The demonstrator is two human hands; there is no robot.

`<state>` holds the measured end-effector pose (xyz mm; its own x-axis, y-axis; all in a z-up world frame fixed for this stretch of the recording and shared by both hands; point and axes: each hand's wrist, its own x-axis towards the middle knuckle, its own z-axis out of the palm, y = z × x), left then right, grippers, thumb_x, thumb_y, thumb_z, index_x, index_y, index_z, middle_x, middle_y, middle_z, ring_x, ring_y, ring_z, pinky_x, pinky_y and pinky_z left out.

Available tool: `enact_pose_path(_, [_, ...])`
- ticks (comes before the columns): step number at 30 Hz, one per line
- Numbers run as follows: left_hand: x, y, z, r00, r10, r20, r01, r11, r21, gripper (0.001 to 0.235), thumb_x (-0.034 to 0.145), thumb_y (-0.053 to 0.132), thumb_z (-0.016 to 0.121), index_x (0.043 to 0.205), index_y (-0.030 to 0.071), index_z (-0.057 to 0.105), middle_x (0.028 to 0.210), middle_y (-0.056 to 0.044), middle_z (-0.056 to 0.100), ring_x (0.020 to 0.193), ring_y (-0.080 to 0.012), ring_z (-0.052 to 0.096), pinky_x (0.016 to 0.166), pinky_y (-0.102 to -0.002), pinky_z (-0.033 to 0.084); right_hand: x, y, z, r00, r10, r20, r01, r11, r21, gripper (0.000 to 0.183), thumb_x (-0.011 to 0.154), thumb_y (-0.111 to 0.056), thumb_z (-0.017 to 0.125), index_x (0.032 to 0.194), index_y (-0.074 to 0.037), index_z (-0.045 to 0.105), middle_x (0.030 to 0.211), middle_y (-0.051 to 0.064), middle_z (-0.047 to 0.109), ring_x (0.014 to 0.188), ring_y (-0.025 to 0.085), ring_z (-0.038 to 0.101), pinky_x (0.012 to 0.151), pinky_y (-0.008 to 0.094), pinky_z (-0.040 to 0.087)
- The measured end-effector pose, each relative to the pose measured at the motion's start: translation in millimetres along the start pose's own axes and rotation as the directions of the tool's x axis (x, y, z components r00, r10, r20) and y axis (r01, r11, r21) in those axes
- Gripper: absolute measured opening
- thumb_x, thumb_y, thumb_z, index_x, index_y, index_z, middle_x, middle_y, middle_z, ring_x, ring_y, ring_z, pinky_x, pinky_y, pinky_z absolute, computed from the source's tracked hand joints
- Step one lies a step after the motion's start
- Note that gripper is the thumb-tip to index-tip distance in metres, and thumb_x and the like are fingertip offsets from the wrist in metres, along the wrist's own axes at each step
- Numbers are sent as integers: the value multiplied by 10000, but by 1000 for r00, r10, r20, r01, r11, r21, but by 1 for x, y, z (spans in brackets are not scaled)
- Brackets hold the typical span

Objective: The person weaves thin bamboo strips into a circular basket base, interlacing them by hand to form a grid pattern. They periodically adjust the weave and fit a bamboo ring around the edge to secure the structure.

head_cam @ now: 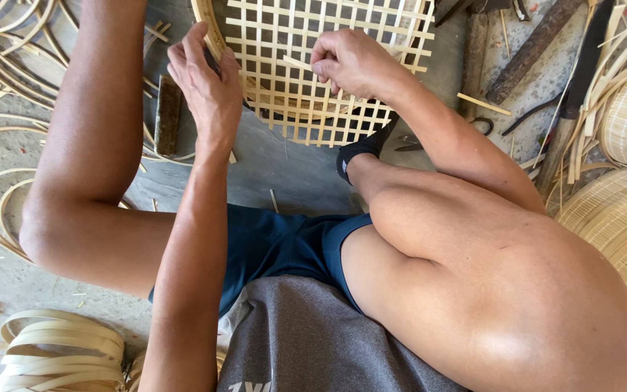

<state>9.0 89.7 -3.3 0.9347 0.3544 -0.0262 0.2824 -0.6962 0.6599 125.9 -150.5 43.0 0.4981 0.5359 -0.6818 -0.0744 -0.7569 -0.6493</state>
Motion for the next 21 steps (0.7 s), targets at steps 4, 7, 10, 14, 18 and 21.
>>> enact_pose_path(4, [-8, 5, 3, 1000, -8, -2, 8, 999, -37, 574, 1007, 105, 738, 1500, 105, 444, 1239, -156, 487, 1137, -289, 483, 1037, -504, 417, 8, 3, 9, 1000, 21, -10, -21, 1000, 14, 168, 1022, -190, 617, 1034, -46, 702, 861, 62, 742, 675, 111, 729, 601, 291, 598])
enact_pose_path(7, [-14, 8, 7, 1000, 2, -11, -2, 998, -62, 618, 1046, 100, 744, 1553, 113, 390, 1292, -154, 470, 1203, -310, 485, 1077, -521, 406, 12, 5, 13, 999, -10, -42, 10, 1000, 11, 165, 1018, -191, 634, 1011, -46, 712, 828, 55, 738, 659, 104, 732, 602, 287, 600])
enact_pose_path(10, [-22, 7, 8, 1000, 13, -29, -16, 993, -118, 666, 1028, 70, 732, 1577, 132, 360, 1364, -175, 468, 1269, -332, 475, 1111, -522, 418, 13, 5, 16, 996, -37, -77, 37, 999, 5, 165, 1022, -190, 648, 994, -43, 718, 800, 52, 737, 641, 104, 736, 612, 276, 596])
enact_pose_path(14, [-26, 3, 13, 998, 31, -49, -38, 989, -143, 646, 1072, 83, 721, 1595, 150, 347, 1392, -165, 454, 1315, -329, 479, 1136, -498, 431, 11, 5, 16, 993, -12, -115, 17, 999, 41, 144, 1009, -166, 660, 992, -35, 717, 778, 50, 732, 652, 103, 741, 571, 283, 587])
enact_pose_path(18, [-29, 0, 18, 998, 22, -56, -30, 989, -146, 618, 1090, 116, 706, 1595, 159, 353, 1402, -153, 444, 1329, -329, 478, 1142, -494, 437, 10, 3, 18, 992, -1, -124, 7, 999, 49, 129, 995, -158, 661, 1004, -39, 710, 795, 44, 729, 656, 101, 743, 576, 256, 601])
enact_pose_path(21, [-29, 2, 15, 999, 9, -53, -17, 987, -160, 605, 1095, 142, 702, 1593, 154, 359, 1413, -152, 446, 1340, -324, 467, 1146, -501, 433, 8, -1, 19, 992, -16, -125, 23, 998, 57, 133, 997, -149, 659, 1005, -26, 706, 819, 54, 737, 688, 101, 750, 594, 246, 602])
